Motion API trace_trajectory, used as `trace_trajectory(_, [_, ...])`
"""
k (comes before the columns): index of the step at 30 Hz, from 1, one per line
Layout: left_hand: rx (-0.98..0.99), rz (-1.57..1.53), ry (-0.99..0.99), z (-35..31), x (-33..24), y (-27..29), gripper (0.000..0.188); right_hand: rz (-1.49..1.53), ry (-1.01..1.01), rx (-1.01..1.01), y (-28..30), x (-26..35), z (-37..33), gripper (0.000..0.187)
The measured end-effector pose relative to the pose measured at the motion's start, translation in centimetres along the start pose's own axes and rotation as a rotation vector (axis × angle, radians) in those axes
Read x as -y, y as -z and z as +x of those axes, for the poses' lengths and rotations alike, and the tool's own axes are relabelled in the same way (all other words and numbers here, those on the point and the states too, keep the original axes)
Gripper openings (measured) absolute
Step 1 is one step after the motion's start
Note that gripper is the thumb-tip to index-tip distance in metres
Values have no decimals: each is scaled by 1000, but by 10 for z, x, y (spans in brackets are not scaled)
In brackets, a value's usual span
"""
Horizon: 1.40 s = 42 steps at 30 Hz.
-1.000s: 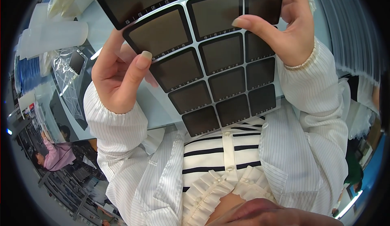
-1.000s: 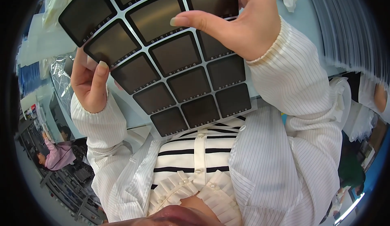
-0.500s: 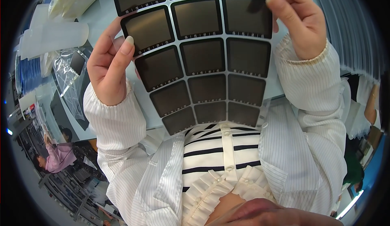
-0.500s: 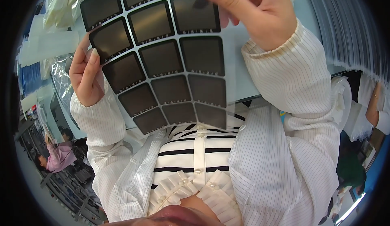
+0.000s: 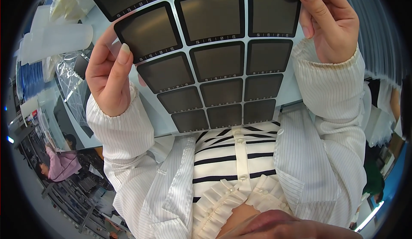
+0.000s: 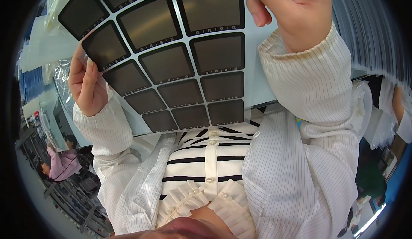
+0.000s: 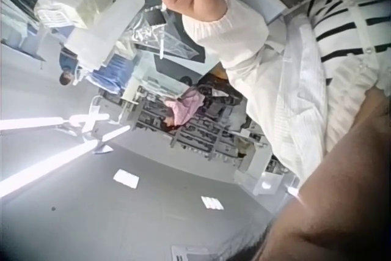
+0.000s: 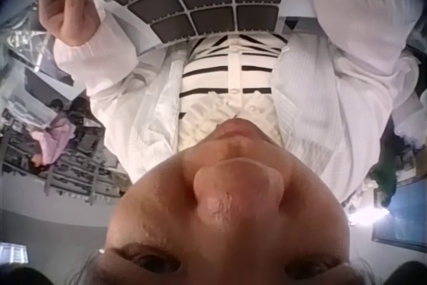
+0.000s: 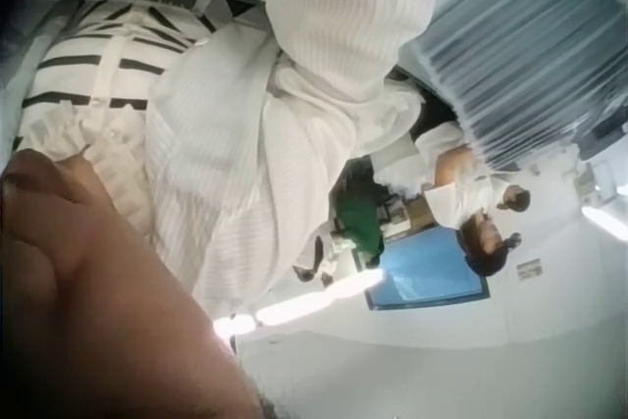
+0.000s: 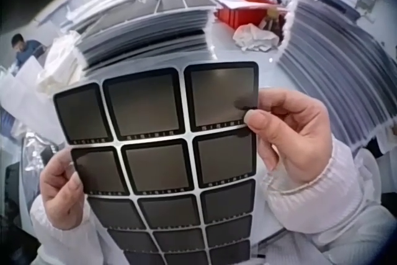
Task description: Inspecting grid-like industrial components, cleaning them with a solution, and packaging them into plastic bags.
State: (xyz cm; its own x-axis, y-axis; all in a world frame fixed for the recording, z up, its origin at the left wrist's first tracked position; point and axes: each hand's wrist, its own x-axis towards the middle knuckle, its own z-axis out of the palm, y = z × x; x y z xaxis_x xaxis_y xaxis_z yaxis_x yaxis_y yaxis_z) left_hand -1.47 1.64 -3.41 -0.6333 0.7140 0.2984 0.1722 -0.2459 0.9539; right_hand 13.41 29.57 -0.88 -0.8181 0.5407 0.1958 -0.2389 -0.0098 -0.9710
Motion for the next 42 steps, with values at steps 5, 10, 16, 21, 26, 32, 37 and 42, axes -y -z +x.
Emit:
trace_trajectory(5, [-2,18,9,-3,0,0,42,9,-26,16,0,3,-1,17])
trace_trajectory(10, [-52,70,1,-2,0,-3,42,3,-32,8,0,3,-1,17])
trace_trajectory(16, [58,21,-9,-1,-1,0,40,-37,-7,-1,3,1,-1,16])
trace_trajectory(21, [69,42,-16,0,0,-2,40,-33,24,-18,6,-2,-2,14])
trace_trajectory(26, [-30,31,20,-4,1,-4,41,-25,36,-13,7,-5,-1,14])
trace_trajectory(32, [168,-4,-34,-1,4,4,59,-106,152,142,44,-22,5,25])
trace_trajectory(37, [200,-6,-86,2,-3,-9,59,-96,163,246,63,-31,12,32])
trace_trajectory(42, [-272,-42,169,-5,-23,-34,68,-74,113,209,72,-32,13,31])
